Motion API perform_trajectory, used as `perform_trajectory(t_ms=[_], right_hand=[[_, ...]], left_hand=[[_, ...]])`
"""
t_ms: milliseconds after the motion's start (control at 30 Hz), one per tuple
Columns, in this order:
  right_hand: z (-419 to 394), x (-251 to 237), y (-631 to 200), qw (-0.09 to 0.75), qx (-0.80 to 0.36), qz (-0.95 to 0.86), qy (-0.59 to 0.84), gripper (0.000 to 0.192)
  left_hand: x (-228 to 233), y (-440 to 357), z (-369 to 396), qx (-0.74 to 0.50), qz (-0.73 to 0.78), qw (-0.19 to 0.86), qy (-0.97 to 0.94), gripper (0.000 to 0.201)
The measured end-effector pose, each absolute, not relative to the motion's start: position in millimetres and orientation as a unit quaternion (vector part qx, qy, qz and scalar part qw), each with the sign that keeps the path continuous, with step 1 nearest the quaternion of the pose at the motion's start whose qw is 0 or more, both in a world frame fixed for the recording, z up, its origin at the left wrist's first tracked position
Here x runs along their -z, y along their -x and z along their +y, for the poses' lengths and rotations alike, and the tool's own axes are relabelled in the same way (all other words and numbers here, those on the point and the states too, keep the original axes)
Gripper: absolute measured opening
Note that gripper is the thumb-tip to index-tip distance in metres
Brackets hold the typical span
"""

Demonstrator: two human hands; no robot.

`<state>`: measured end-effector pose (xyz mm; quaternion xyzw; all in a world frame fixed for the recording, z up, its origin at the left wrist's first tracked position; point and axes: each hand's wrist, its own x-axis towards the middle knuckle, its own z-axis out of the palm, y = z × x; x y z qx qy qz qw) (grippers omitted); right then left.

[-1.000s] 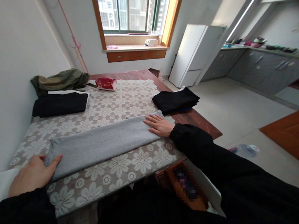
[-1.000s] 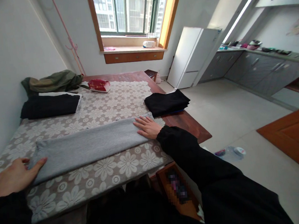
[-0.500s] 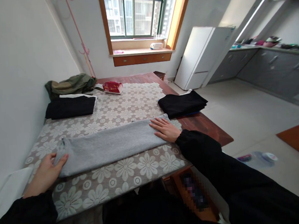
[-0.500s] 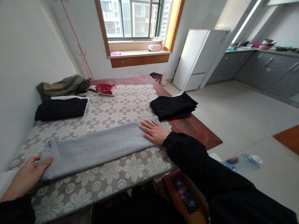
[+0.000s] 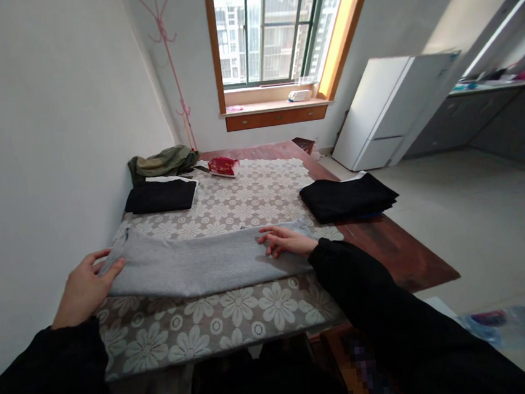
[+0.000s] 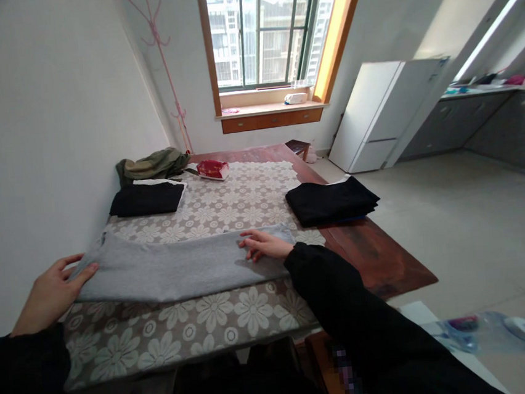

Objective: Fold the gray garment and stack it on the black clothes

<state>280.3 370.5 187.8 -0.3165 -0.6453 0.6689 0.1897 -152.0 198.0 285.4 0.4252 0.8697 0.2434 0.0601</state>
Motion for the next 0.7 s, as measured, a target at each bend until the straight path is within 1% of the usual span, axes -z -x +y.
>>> perform_trajectory(t_ms=[67,133,200,233,300,367,433,500,600,700], right_hand=[[372,-199,-280,0.217,-0.703,-0.599,0.316,0.060],[369,-224,-281,0.244,-0.731,-0.568,0.289,0.063],[361,-254,-284,0.250,-0.761,-0.544,0.250,0.072],[356,-266,-285,0.251,-0.771,-0.535,0.237,0.077],[348,-280,-292,0.264,-0.774,-0.518,0.252,0.080],[347,-275,-302,0.287,-0.745,-0.508,0.323,0.068],[353,-256,-315,0.302,-0.687,-0.515,0.414,0.054],[363,-231,-329,0.312,-0.608,-0.552,0.478,0.048],[375,-201,-347,0.309,-0.493,-0.631,0.513,0.042],[376,-187,-357,0.285,-0.436,-0.669,0.531,0.042]], left_hand=[[-320,115,205,-0.303,0.843,0.083,-0.437,0.058],[-357,66,210,-0.368,0.779,0.083,-0.502,0.062],[-385,16,212,-0.434,0.654,0.176,-0.594,0.072],[-393,-6,213,-0.435,0.594,0.232,-0.636,0.073],[-395,-38,217,-0.411,0.502,0.293,-0.702,0.061],[-379,-54,225,-0.383,0.458,0.320,-0.736,0.045],[-349,-59,239,-0.368,0.447,0.327,-0.747,0.037],[-315,-60,255,-0.342,0.454,0.311,-0.761,0.034],[-266,-63,276,-0.275,0.463,0.264,-0.800,0.034],[-230,-67,289,-0.212,0.459,0.210,-0.837,0.038]])
